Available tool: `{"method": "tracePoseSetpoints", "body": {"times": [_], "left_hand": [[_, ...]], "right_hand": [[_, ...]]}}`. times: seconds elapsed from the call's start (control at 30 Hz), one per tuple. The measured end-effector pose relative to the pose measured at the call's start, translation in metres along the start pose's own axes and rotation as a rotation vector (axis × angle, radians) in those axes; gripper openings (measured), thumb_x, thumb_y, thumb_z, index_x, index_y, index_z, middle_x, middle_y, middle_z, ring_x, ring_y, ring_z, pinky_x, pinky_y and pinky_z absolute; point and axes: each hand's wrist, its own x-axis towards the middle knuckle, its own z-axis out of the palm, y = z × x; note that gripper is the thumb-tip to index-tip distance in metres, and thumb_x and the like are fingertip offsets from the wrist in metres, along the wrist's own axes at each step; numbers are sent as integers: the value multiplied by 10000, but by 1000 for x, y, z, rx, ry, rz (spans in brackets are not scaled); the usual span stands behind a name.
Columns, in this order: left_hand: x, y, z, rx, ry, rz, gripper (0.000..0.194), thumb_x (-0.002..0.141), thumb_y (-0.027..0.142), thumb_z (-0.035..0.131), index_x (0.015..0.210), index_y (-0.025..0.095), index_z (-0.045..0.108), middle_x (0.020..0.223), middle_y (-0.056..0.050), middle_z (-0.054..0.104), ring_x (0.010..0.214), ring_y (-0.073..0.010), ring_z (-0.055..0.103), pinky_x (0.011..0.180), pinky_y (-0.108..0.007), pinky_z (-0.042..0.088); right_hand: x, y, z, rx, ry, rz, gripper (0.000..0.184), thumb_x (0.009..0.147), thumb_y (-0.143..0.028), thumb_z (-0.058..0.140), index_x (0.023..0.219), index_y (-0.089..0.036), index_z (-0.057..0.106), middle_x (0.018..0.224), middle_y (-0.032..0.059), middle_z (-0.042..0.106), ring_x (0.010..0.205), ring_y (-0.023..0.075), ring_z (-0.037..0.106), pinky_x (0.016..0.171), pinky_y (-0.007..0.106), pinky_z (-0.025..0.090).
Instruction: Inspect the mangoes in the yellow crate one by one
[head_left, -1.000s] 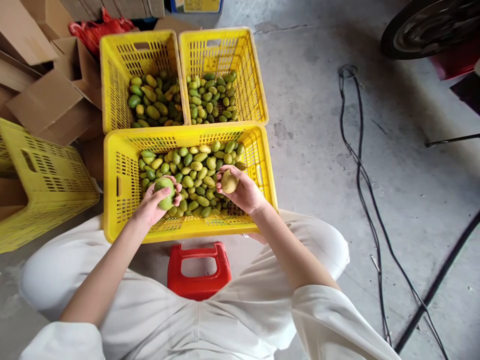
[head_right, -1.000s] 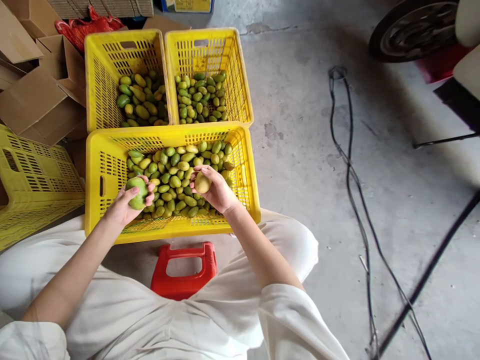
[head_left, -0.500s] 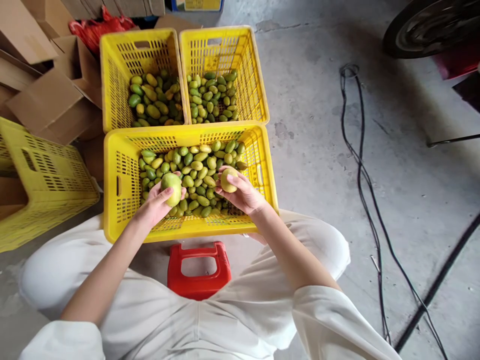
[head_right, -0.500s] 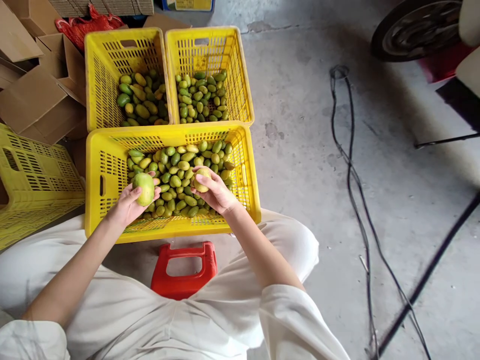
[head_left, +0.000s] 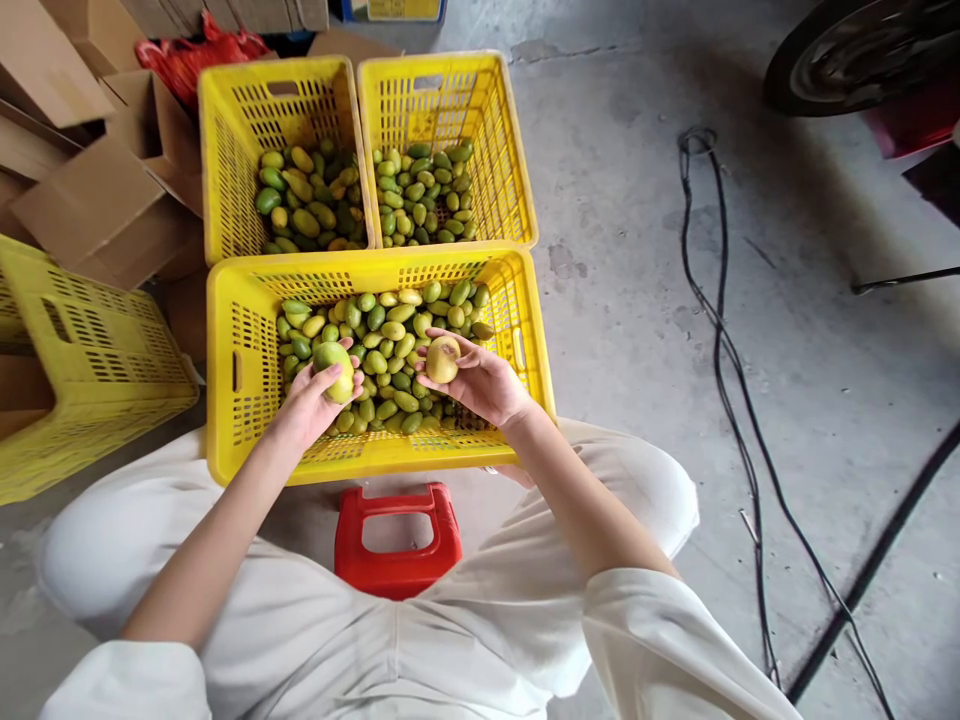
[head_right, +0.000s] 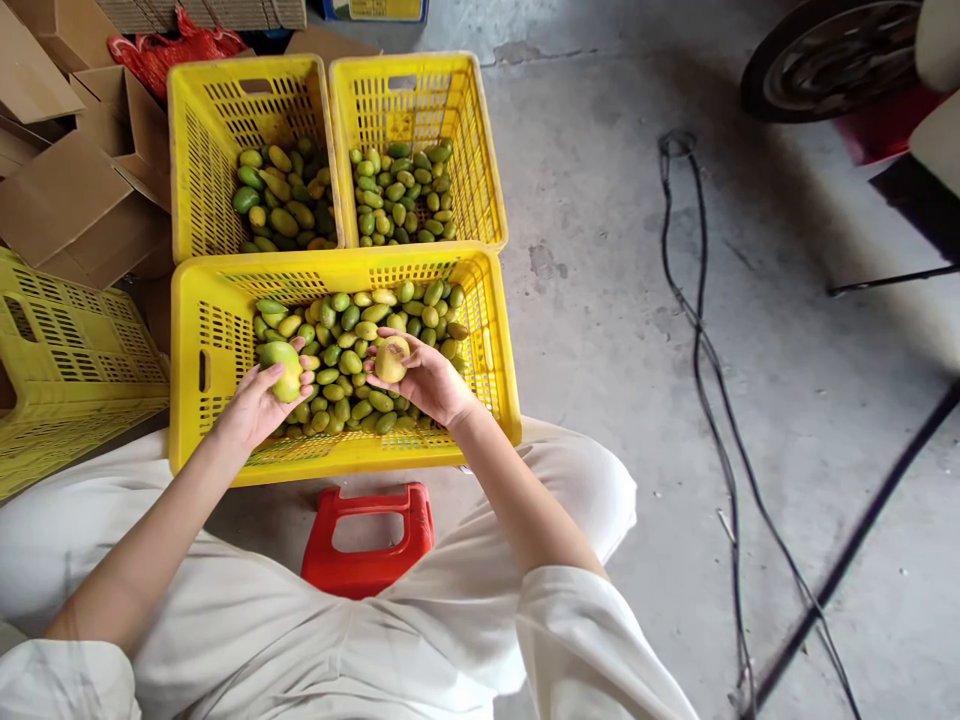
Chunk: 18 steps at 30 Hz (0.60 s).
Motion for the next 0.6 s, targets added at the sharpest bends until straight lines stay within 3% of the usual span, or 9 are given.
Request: {"method": "tracePoseSetpoints", "body": {"times": [0.13,0.23,0.33,0.43,0.5,0.6], "left_hand": [[0,-2,-3,-25,31,-32,470,835,266,764,1300,202,737,1078,-83,812,1071,-284,805,1003,-442,677],[0,-3,-5,29,-13,-13,411,832,298,843,1217,203,736,1145,-112,828,1196,-324,795,1087,-479,648],[-1,-4,-6,83,-78,27,478,728,333,1010,1092,194,735,1086,-115,822,1154,-323,796,1039,-438,660],[-1,-3,-6,69,-99,39,566,637,292,1077,1069,212,720,985,-60,780,1058,-284,788,971,-405,665],[-2,-3,-5,41,-100,24,593,620,243,1075,1088,232,712,950,-23,741,974,-240,765,902,-378,659],[-3,-1,-2,21,-120,-11,574,624,226,1064,1072,235,706,954,-9,709,863,-183,713,784,-325,627]], "right_hand": [[-2,0,0,-65,-40,25,515,757,-221,850,1261,-227,744,1112,53,829,991,235,811,984,443,718],[-3,3,1,-87,9,12,535,759,-311,977,1244,-231,766,1079,42,805,950,204,790,889,349,715],[-2,5,1,-59,75,-30,502,671,-361,1066,1069,-232,789,947,-8,746,817,136,714,732,244,660],[-1,5,-1,-33,135,-51,477,616,-347,1091,932,-240,749,870,-36,705,786,126,687,718,244,645],[0,4,-3,-39,156,-40,513,589,-312,1095,944,-244,731,941,-19,748,814,140,710,724,260,651],[1,3,-4,-56,143,-31,550,618,-311,1085,1023,-237,720,978,7,778,747,128,678,601,226,575]]}}
